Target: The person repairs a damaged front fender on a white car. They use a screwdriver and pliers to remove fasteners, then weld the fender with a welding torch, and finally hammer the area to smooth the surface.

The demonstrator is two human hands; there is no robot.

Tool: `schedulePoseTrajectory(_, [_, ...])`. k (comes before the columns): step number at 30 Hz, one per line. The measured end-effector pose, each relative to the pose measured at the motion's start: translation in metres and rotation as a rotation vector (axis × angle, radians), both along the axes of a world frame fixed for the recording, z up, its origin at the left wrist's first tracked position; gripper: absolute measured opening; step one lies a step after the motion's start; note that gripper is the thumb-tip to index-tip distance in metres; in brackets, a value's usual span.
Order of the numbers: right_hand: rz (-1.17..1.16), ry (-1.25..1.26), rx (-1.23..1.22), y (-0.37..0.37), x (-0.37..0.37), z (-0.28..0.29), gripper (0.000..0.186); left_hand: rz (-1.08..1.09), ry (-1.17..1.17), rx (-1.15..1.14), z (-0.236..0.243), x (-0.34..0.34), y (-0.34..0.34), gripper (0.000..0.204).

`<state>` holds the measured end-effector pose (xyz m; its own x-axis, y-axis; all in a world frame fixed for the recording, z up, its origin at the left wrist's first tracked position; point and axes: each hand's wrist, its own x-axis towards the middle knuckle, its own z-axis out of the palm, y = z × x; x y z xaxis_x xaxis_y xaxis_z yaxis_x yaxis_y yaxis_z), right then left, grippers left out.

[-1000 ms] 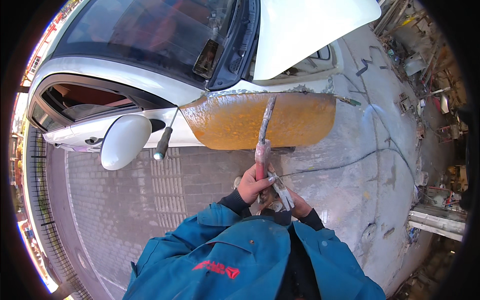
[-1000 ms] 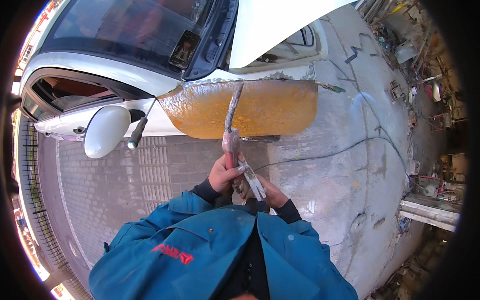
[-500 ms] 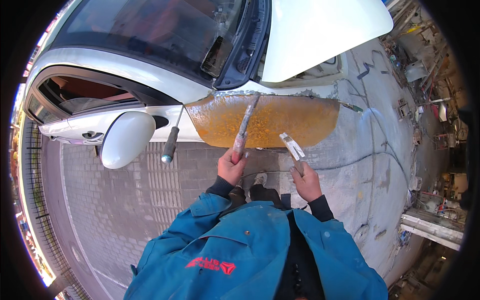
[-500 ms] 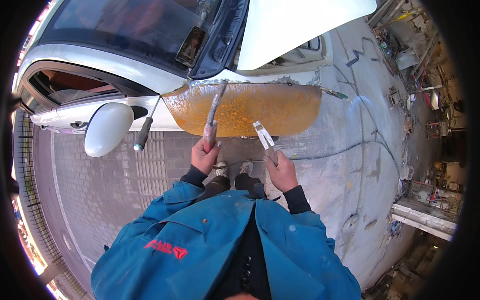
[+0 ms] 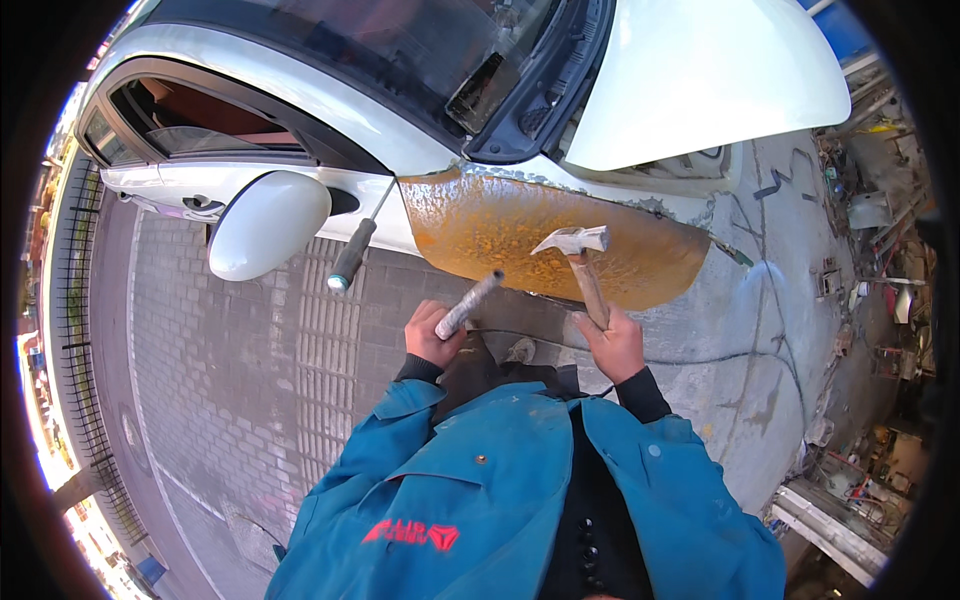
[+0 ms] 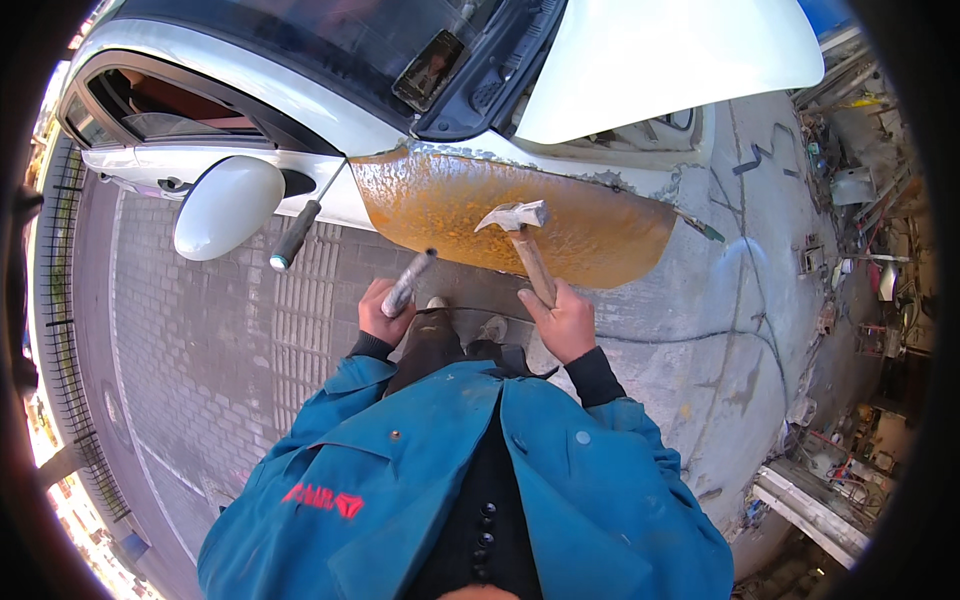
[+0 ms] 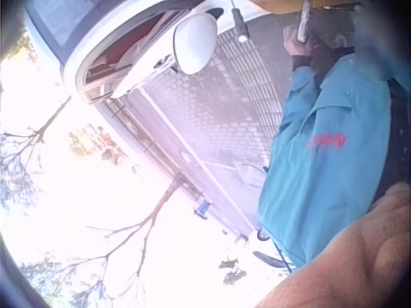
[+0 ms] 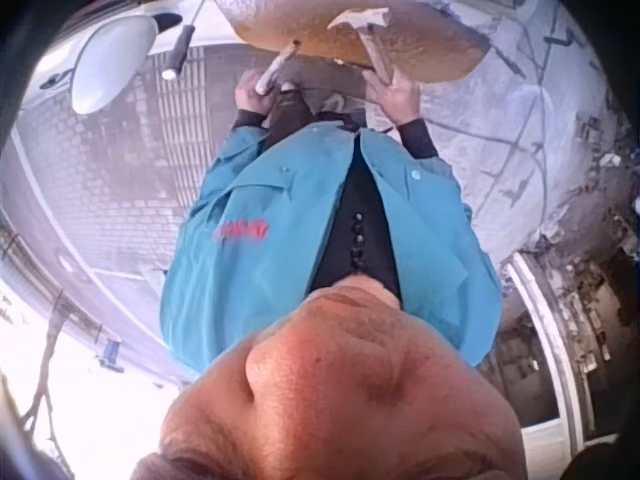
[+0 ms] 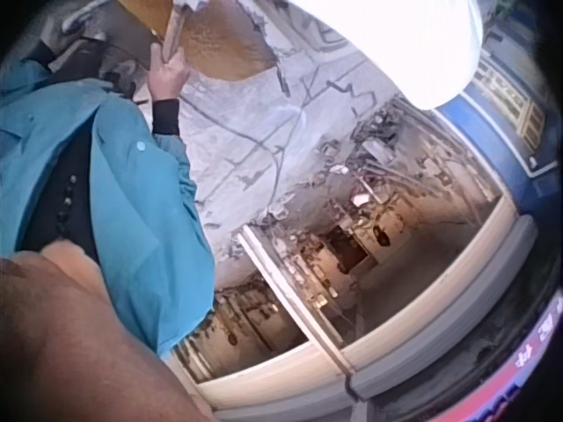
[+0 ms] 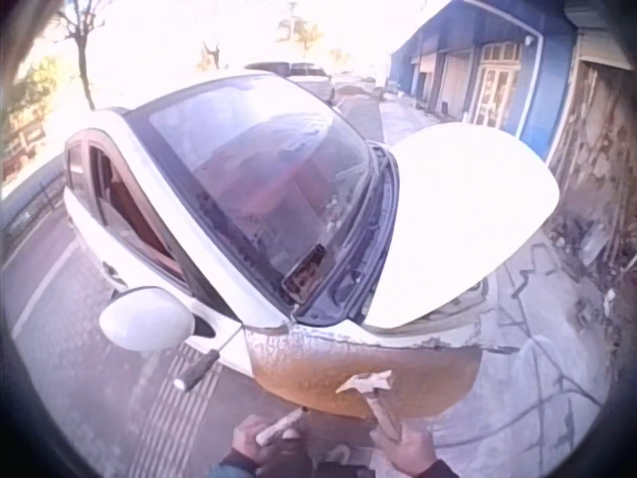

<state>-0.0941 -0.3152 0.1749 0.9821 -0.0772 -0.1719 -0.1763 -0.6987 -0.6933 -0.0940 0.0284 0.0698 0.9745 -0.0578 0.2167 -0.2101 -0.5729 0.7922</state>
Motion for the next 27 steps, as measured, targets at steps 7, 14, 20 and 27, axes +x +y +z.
schedulePoseTrajectory(7, [0.429, -0.429, -0.136, 0.018, 0.086, 0.028, 0.026, -0.603, -0.158, 0.498, -0.006, 0.053, 0.031, 0.026])
schedulePoseTrajectory(14, [0.584, -0.399, -0.388, 0.055, 0.125, 0.027, 0.028, -0.214, -0.084, 0.502, 0.015, 0.093, 0.007, 0.097])
schedulePoseTrajectory(20, [0.651, -0.452, -0.367, 0.072, 0.154, 0.029, 0.028, -0.249, -0.011, 0.601, 0.035, 0.117, 0.029, 0.105])
schedulePoseTrajectory(27, [0.898, -0.439, -0.550, 0.075, 0.194, 0.060, 0.030, -0.332, -0.079, 0.564, 0.045, 0.122, 0.045, 0.060])
